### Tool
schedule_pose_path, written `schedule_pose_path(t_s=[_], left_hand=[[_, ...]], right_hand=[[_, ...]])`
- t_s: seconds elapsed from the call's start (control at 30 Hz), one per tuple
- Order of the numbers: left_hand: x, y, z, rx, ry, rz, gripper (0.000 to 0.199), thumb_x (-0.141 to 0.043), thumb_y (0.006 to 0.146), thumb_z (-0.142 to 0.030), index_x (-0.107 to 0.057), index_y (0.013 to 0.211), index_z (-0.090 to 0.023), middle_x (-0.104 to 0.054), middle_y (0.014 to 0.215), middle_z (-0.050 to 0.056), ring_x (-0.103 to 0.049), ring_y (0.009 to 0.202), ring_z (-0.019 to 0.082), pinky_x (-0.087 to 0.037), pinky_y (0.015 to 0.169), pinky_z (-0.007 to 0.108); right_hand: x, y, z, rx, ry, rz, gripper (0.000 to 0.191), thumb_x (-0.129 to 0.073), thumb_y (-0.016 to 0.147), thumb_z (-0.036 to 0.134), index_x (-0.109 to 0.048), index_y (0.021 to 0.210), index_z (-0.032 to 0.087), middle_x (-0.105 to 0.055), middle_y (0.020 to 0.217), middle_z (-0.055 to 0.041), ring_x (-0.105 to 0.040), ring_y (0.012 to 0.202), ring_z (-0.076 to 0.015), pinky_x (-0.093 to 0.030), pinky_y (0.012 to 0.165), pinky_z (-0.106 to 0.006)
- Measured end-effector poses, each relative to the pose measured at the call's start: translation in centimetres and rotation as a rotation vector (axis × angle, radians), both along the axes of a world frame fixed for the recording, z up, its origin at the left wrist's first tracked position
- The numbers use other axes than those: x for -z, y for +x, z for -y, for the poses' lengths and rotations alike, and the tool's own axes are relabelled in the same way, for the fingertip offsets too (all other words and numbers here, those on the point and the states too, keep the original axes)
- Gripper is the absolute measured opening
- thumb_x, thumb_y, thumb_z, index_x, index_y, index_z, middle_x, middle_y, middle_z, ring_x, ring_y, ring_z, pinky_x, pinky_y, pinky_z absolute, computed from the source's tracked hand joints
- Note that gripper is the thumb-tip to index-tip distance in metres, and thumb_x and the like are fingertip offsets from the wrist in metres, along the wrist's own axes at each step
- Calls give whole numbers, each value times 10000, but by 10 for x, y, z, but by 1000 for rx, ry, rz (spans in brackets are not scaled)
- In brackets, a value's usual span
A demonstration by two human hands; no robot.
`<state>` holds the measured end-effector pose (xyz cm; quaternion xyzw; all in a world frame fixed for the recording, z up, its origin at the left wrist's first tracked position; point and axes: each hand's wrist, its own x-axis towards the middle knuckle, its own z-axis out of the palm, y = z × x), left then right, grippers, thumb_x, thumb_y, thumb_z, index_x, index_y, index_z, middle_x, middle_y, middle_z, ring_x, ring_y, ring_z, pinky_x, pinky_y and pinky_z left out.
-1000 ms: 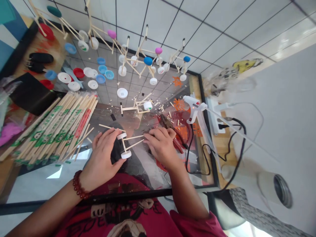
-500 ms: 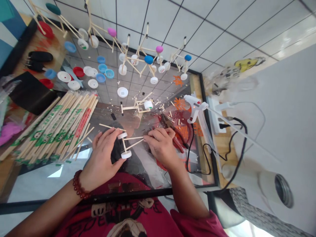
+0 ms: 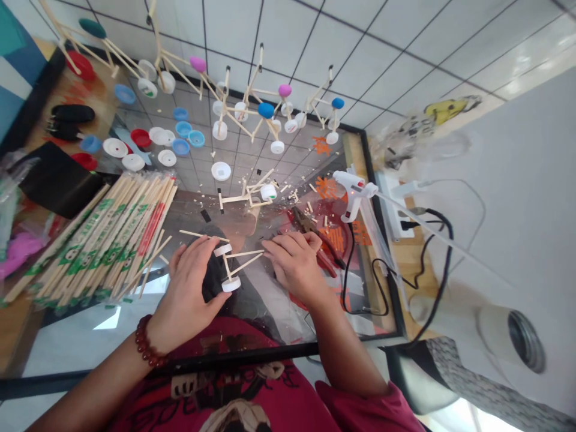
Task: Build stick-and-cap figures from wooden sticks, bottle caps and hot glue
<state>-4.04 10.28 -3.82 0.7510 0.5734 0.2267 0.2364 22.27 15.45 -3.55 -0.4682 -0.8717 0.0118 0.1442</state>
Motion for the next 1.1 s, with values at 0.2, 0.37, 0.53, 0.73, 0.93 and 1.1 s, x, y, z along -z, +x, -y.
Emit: schedule_pose_path(t_s=[0.2,0.37,0.53,0.73,0.93,1.1], left_hand=[[5,-3,0,8,33,-8,937,-716,908,-266,-216,1694,-365,-584,1595,146,-493,1553,425,-358,1283,710],[5,-3,1,16,67,-30,884,-700,933,-268,-238,1684,-330,-631,1543,148,-496,1553,418,-353,1290,692],[5,-7,6,3,61,-39,885,-707,928,-272,-233,1674,-332,-636,1534,157,-508,1539,436,-359,1282,711],[-1,-12,15,-12,45,-60,816,-697,935,-270,-263,1624,-335,-640,1517,161,-513,1534,436,-367,1278,710],[4,-15,19,-14,78,-51,777,-703,945,-269,-307,1614,-271,-666,1497,177,-527,1522,426,-334,1290,680],[11,-16,20,-8,94,-32,802,-716,938,-271,-312,1631,-261,-667,1511,171,-526,1528,406,-288,1315,640]], right_hand=[[-1,7,-4,44,24,-4,238,-635,1014,110,-779,1137,255,-795,1081,-42,-602,1056,-232,-271,907,-438],[-2,6,-3,10,-30,-10,179,-633,1046,152,-778,1084,250,-784,1039,-36,-596,1055,-233,-263,942,-447],[-2,1,-1,-30,-75,-15,212,-640,1038,145,-781,1154,254,-787,1057,-38,-593,1052,-230,-257,972,-447],[0,-6,2,-66,-99,-22,185,-607,1077,191,-782,1120,232,-789,1065,-47,-578,1047,-221,-248,983,-437],[3,-8,3,-85,-106,-21,196,-619,1064,154,-776,1145,241,-790,1094,-48,-587,1056,-226,-254,980,-441],[8,-8,3,-90,-70,-64,219,-592,1058,104,-768,1077,234,-793,1055,-31,-590,1026,-218,-261,963,-445]])
